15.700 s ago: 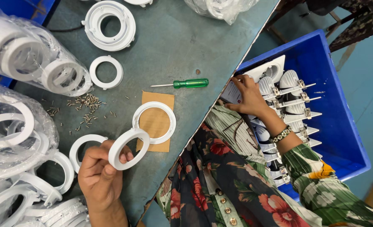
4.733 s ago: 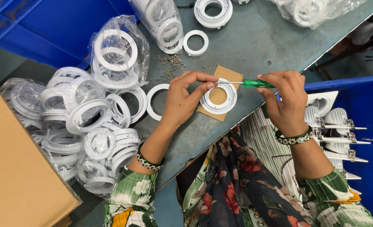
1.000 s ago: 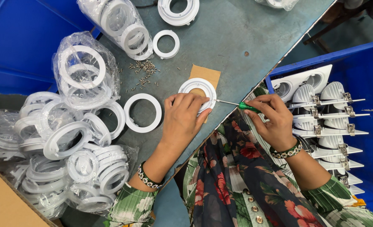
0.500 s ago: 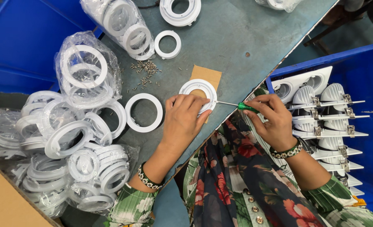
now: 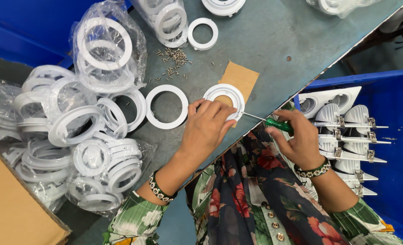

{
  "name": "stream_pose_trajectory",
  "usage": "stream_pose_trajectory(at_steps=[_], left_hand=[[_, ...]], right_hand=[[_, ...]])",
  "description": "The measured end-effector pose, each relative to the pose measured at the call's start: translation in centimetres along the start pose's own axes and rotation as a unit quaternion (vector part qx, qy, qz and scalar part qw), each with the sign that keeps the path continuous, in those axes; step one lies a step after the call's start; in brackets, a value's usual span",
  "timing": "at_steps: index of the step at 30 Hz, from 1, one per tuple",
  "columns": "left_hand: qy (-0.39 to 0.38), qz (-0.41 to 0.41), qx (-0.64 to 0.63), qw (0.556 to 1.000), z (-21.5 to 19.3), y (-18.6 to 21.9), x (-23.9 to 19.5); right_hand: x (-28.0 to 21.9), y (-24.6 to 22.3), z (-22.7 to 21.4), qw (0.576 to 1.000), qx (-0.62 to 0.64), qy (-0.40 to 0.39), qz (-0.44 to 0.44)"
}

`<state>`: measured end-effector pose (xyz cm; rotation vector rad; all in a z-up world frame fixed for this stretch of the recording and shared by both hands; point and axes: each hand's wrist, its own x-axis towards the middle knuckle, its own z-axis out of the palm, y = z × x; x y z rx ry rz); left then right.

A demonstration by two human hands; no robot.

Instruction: The person assembles light bulb fixtures by hand and using a screwdriver. They pick up white plastic rings, align them on a piece of cardboard, and secure components together with small screws.

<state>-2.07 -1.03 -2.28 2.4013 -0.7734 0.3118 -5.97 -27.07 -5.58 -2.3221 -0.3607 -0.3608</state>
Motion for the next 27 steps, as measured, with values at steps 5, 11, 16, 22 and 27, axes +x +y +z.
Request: stream_pose_trajectory(at_steps=[5,11,16,22,27], left_hand=[[0.007,0.004,-0.011,1.0,0.2,-0.2,-0.1],[0.009,-0.001,-0.011,1.0,0.5,-0.1,-0.2],[0.014,-0.005,-0.015,1.0,0.6,-0.1,-0.2],[0.009,-0.005,-0.012,1.0,0.7,-0.1,-0.2],[0.01,0.0,-0.014,1.0,0.6,-0.2,-0.2]], right_hand=[[0.1,0.0,0.4,0.999,0.005,0.026,-0.02],[-0.2,0.2,0.3,1.0,-0.025,0.014,-0.006],[0.2,-0.4,0.6,0.999,0.006,0.022,0.03],[-0.3,-0.3,0.5,0.999,-0.031,0.037,-0.011],[-1.0,0.1,0.9,0.996,0.01,-0.006,0.083]])
